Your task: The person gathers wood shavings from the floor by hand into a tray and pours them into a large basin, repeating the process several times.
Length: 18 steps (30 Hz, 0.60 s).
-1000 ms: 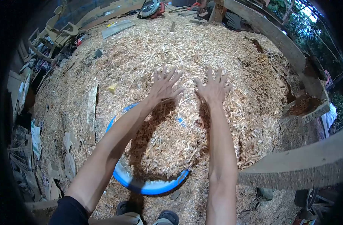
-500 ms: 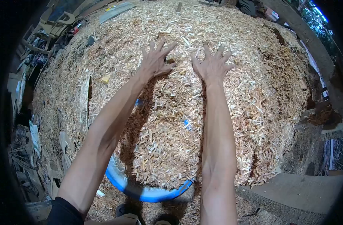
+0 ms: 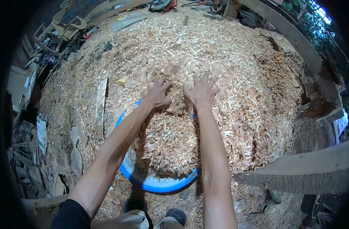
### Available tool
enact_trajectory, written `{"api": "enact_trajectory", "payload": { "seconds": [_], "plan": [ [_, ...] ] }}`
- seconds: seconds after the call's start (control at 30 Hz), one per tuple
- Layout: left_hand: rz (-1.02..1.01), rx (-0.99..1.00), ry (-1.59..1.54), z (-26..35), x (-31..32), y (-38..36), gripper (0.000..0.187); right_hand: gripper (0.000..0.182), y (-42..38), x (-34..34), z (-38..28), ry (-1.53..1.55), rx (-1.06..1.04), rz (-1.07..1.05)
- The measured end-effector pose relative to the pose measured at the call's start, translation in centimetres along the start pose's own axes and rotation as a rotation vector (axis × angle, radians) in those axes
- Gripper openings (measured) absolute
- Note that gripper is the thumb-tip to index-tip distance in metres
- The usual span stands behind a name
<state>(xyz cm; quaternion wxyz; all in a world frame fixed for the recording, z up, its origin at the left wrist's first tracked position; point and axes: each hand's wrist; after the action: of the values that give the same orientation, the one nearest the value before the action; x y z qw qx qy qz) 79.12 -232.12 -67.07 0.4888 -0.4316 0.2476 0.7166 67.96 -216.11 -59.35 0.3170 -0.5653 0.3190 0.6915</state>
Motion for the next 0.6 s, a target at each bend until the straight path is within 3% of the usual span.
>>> {"api": "enact_trajectory", "payload": {
  "seconds": [0.17, 0.27, 0.33, 0.43, 0.6],
  "plan": [
    [-0.055, -0.054, -0.077, -0.1, -1.1, -4.8, 0.090, 0.063, -6.1, -0.5, -1.4, 0.098, -0.059, -0.092],
    [-0.051, 0.065, -0.083, -0.2, -2.3, -7.2, 0.089, 0.062, -9.1, -0.6, -1.6, 0.134, -0.116, -0.200],
    [-0.077, 0.067, -0.040, 0.2, -2.4, -9.5, 0.083, 0.062, -10.9, -0.7, -1.8, 0.145, -0.160, -0.261],
    [-0.044, 0.232, -0.072, 0.4, -1.8, -13.1, 0.070, 0.065, -13.6, -0.8, -1.9, 0.229, -0.202, -0.259],
    [-0.033, 0.258, -0.098, 0.2, -0.6, -19.5, 0.071, 0.071, -19.1, 0.0, -2.8, 0.268, -0.264, -0.314]
  ]
}}
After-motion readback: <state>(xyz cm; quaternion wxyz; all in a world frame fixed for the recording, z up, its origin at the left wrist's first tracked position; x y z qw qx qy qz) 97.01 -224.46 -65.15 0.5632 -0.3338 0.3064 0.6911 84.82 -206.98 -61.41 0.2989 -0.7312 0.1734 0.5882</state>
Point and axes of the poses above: each hand's wrist, its own y-axis towards the middle knuckle, its own x-axis out of the palm, z = x × y, and after that the axes turned 13 degrees about -y, right-handed
